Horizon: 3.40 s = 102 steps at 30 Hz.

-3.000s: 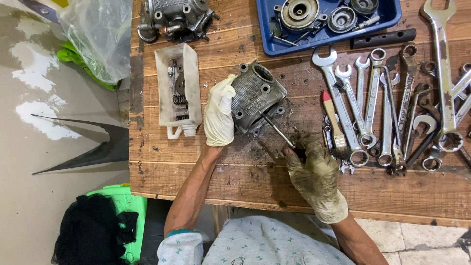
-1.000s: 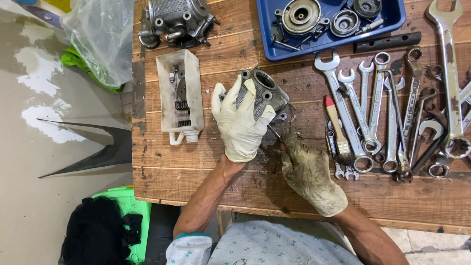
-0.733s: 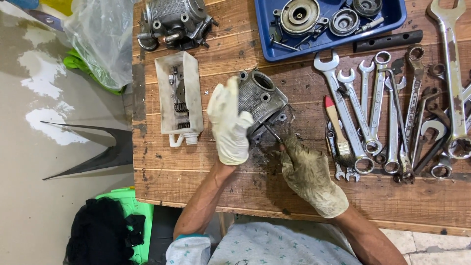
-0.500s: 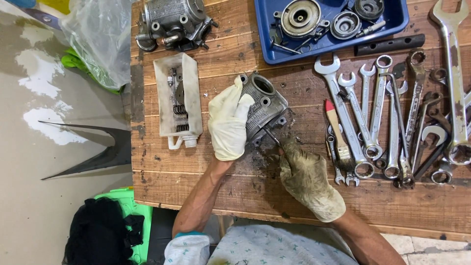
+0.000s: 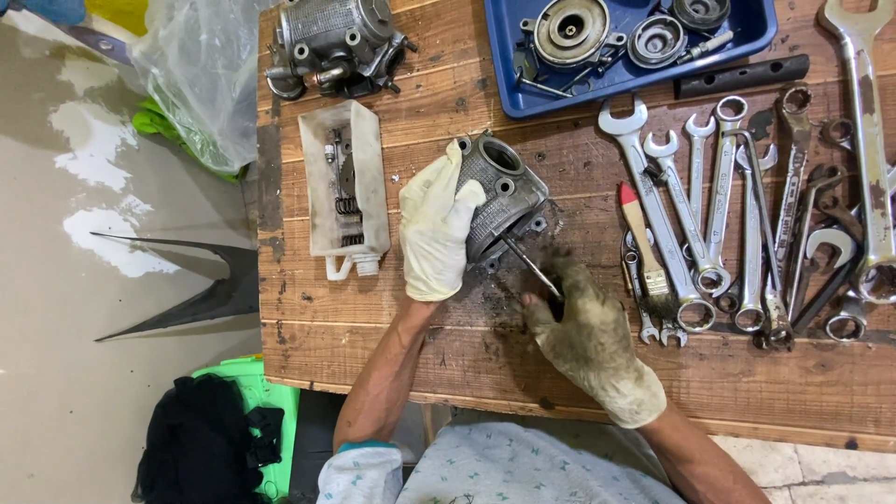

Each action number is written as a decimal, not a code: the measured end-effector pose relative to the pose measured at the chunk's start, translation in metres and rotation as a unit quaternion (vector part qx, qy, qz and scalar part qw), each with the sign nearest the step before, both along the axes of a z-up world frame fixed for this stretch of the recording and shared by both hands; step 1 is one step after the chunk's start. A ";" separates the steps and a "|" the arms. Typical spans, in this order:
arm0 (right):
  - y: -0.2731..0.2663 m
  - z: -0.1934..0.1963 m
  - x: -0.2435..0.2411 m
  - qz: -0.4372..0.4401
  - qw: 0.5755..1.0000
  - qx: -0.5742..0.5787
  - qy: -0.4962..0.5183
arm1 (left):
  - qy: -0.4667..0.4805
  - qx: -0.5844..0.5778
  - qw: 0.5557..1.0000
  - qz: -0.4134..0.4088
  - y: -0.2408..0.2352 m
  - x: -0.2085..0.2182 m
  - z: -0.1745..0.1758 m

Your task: A person wearing gloves is inspecting and manipulating a motorcycle engine cylinder head on a wooden workbench, using a thin metal tool to probe the interior.

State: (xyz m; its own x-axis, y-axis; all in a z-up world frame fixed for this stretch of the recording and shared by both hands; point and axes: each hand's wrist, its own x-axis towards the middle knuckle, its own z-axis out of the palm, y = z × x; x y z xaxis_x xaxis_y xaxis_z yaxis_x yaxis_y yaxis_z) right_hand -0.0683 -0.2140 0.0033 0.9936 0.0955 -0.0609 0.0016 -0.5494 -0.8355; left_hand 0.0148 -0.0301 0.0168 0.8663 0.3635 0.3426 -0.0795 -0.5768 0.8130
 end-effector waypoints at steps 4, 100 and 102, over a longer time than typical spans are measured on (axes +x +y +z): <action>-0.023 -0.097 -0.034 -0.059 0.994 -0.088 0.035 | -0.022 0.113 0.981 -0.157 0.003 -0.014 0.025; -0.018 -0.036 -0.023 -0.065 0.991 0.025 -0.117 | -0.090 -0.167 0.979 -0.070 -0.041 -0.039 -0.012; -0.024 -0.044 -0.024 -0.059 0.988 0.079 -0.121 | -0.108 -0.406 0.902 -0.095 -0.043 -0.039 -0.011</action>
State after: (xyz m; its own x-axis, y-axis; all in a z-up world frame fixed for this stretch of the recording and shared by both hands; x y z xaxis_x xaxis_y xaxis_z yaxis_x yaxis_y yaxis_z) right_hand -0.0922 -0.2384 -0.0405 0.9821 -0.0325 0.1854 0.1548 -0.4209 -0.8938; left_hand -0.0240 -0.0728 0.0056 0.8843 0.4223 0.1990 -0.3223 0.2437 0.9147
